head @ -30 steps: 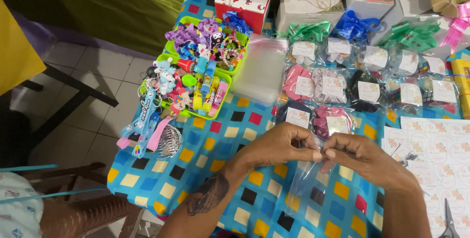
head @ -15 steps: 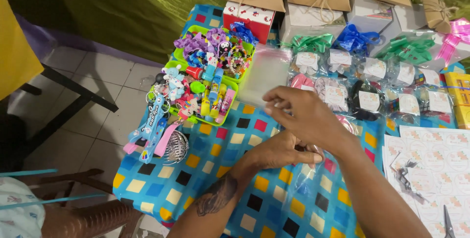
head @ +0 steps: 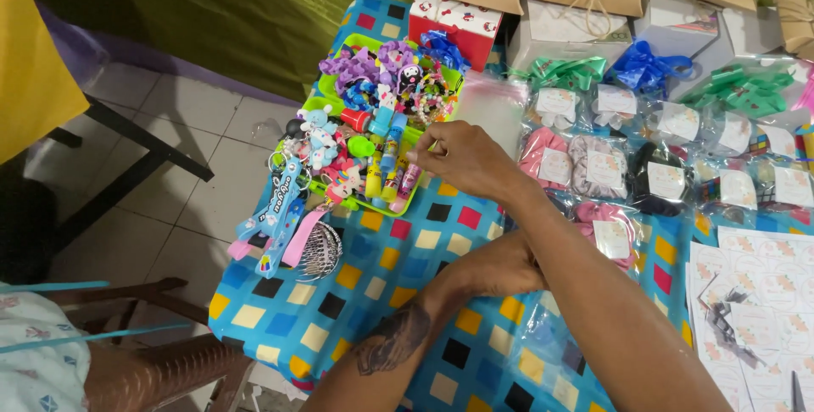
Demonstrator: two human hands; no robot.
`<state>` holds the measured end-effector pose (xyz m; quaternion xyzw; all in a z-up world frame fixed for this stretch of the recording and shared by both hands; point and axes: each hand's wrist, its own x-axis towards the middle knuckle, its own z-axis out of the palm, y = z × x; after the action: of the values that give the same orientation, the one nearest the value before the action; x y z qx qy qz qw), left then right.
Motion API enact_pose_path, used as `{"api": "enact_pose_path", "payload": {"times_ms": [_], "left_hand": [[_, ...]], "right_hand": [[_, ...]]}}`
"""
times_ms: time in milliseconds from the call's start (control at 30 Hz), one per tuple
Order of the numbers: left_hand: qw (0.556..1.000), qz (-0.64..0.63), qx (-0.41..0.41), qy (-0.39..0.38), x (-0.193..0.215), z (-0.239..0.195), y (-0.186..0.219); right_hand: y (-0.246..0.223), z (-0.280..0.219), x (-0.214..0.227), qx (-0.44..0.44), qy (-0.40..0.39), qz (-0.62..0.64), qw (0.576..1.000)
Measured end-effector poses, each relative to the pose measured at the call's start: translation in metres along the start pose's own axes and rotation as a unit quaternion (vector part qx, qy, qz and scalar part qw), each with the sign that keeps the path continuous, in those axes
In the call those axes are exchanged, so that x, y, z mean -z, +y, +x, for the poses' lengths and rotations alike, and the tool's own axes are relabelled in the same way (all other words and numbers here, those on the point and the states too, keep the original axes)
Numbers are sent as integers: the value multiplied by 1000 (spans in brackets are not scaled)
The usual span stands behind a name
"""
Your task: Packing hair clips and small accessories into individual plastic bags for sale.
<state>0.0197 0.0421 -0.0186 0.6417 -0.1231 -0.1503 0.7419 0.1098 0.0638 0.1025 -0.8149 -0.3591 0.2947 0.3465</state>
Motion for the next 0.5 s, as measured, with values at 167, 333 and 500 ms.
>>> {"api": "enact_pose_path", "payload": {"times_ms": [167,333,500], "left_hand": [[1000,1,10,4,-2,-1,2],[1000,18,12,-6,-5,-15,44],[999,-14,-18,-44,-4,-25,74]], "right_hand": [[18,10,-6,16,16,35,999],[9,-4,6,22,15,78,997],[5,-55,48,35,119,96,988]]}}
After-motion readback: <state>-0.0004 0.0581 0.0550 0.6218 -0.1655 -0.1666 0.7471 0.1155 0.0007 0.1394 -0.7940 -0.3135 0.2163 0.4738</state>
